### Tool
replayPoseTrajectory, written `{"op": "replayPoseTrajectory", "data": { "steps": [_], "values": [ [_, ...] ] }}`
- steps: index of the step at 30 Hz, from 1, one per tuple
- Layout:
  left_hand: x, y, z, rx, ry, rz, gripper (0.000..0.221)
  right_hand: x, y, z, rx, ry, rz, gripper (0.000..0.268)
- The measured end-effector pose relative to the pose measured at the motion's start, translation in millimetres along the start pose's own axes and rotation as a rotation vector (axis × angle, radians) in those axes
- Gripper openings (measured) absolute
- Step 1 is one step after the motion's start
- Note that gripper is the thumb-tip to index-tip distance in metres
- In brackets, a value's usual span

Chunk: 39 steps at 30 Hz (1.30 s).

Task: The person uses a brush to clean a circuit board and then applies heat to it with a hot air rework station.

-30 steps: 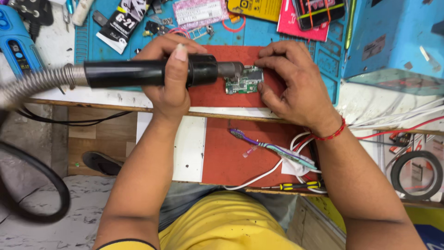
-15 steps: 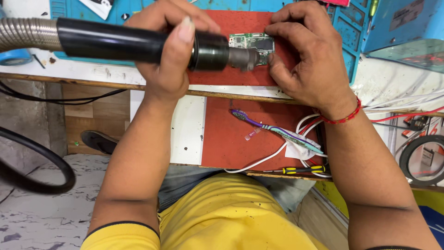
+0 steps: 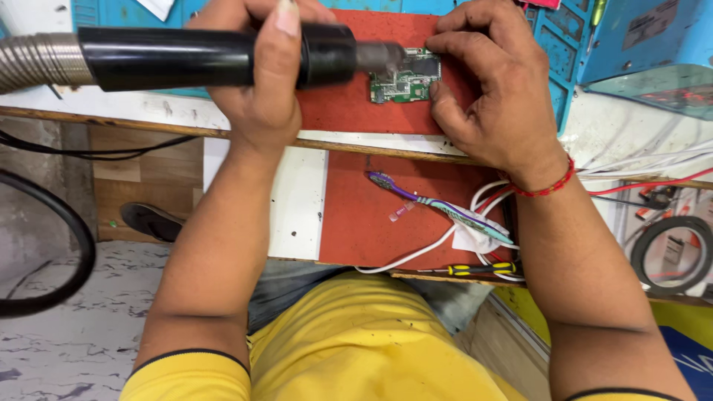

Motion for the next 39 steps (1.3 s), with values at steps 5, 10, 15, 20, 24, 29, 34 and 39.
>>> {"op": "replayPoseTrajectory", "data": {
  "steps": [5,10,15,20,24,29,34,39],
  "values": [
    [-8.4,-2.2,-5.4,-0.045,-0.024,-0.008,0.028,-6.9,0.2,3.4,0.009,-0.005,-0.010,0.031],
    [-1.9,-0.4,-3.4,-0.082,0.015,-0.007,0.030,2.3,-1.3,-3.0,0.020,-0.066,0.023,0.033],
    [-3.8,-0.4,0.0,-0.054,0.012,-0.036,0.030,3.7,-1.2,-4.7,0.026,-0.052,0.030,0.033],
    [-1.0,1.0,2.3,-0.128,-0.002,-0.070,0.030,3.0,-1.9,-2.5,0.044,-0.030,0.020,0.031],
    [2.7,1.4,2.2,-0.052,0.044,-0.023,0.031,-3.9,-0.4,-3.2,0.041,-0.012,0.016,0.032],
    [8.7,9.3,5.8,-0.048,0.131,-0.159,0.033,-7.7,-1.6,-2.7,0.030,-0.073,0.054,0.034],
    [6.7,8.7,8.5,0.016,0.207,-0.233,0.034,-13.9,1.6,-0.8,0.047,-0.085,0.049,0.038],
    [4.6,6.5,2.1,-0.070,0.209,-0.183,0.038,-22.8,4.4,2.1,0.078,-0.060,0.049,0.040]
  ]
}}
Point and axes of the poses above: each hand's wrist, its own x-axis away from the middle knuckle, its own y-axis out of the back of the hand, z = x × y, the point moved 3 cm from there along -x, towards the middle knuckle, and after that the axes turned 9 degrees about -z, right-handed, at the moved point
